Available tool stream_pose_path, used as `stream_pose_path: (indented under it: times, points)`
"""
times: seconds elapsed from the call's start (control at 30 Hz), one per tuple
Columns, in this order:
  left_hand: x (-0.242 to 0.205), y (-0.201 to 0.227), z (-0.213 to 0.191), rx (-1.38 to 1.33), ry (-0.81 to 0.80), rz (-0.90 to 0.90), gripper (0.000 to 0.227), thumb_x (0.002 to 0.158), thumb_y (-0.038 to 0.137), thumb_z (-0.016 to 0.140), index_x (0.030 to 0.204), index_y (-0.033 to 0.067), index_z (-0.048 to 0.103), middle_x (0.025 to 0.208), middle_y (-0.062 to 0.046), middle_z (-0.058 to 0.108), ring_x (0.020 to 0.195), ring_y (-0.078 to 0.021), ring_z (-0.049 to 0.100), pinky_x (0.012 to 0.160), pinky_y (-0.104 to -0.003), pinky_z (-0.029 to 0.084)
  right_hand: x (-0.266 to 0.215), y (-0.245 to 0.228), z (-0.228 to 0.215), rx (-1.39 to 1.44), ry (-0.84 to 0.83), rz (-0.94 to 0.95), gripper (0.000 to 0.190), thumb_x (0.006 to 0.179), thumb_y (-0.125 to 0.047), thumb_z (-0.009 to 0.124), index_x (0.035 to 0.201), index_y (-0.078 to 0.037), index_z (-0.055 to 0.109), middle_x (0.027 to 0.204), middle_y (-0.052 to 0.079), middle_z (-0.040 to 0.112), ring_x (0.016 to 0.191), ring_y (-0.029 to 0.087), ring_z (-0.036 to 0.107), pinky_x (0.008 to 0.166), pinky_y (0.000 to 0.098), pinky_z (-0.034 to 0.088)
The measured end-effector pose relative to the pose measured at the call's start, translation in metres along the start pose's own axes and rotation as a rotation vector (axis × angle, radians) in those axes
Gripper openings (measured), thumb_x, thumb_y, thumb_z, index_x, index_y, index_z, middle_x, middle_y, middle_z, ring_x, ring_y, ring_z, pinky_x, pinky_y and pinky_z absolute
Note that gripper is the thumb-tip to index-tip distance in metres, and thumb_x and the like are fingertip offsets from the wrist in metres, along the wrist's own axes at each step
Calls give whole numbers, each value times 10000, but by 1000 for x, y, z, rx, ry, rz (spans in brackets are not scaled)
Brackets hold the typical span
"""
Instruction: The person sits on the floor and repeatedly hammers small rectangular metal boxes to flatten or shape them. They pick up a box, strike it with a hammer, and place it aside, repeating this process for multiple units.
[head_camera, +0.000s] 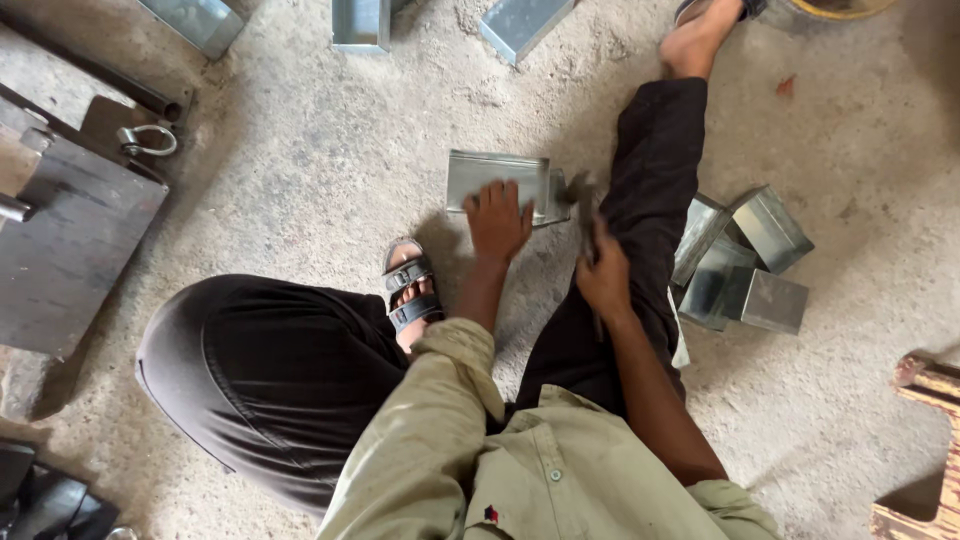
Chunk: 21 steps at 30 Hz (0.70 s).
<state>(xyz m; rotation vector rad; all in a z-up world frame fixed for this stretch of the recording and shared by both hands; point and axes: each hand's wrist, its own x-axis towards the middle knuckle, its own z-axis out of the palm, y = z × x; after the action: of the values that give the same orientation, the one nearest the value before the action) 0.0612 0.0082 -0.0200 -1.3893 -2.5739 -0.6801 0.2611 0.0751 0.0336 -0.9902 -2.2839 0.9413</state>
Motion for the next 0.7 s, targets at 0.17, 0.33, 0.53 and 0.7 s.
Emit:
stream_pose_path:
  times: [0.17, 0.33, 0.53, 0.7]
  points:
    - [-30, 0, -11, -15, -134, 106, 504, 894, 456, 656, 1181, 46, 595, 1109, -149, 583, 981, -323, 539, 879, -530, 377, -11, -14, -3, -19, -67, 151, 706, 853, 14, 694, 1530, -81, 515, 1022, 202, 679, 886, 334, 686, 789, 394, 535]
    - [-19, 0, 0, 6, -129, 79, 276, 935, 347, 646, 1088, 123, 594, 1107, -86, 575, 1030, -288, 539, 907, -506, 381, -11, -79, -41, 70, 114, -146, 646, 916, 23, 709, 1526, -49, 510, 1014, 175, 645, 838, 267, 644, 763, 350, 531]
    - [-19, -3, 10, -33, -90, 81, 206, 956, 287, 636, 1059, 113, 597, 1064, -78, 581, 1005, -290, 545, 875, -513, 381, -14, -76, -32, 13, 78, -226, 662, 935, 46, 701, 1553, -46, 484, 967, 165, 628, 808, 243, 620, 733, 338, 518]
    - [-19, -7, 16, 72, -53, 118, 122, 947, 210, 608, 1048, 142, 595, 1057, -54, 588, 1004, -261, 558, 876, -488, 392, -24, -61, -23, -36, -70, 37, 700, 872, 33, 712, 1543, -59, 534, 949, 190, 691, 823, 238, 679, 749, 332, 534]
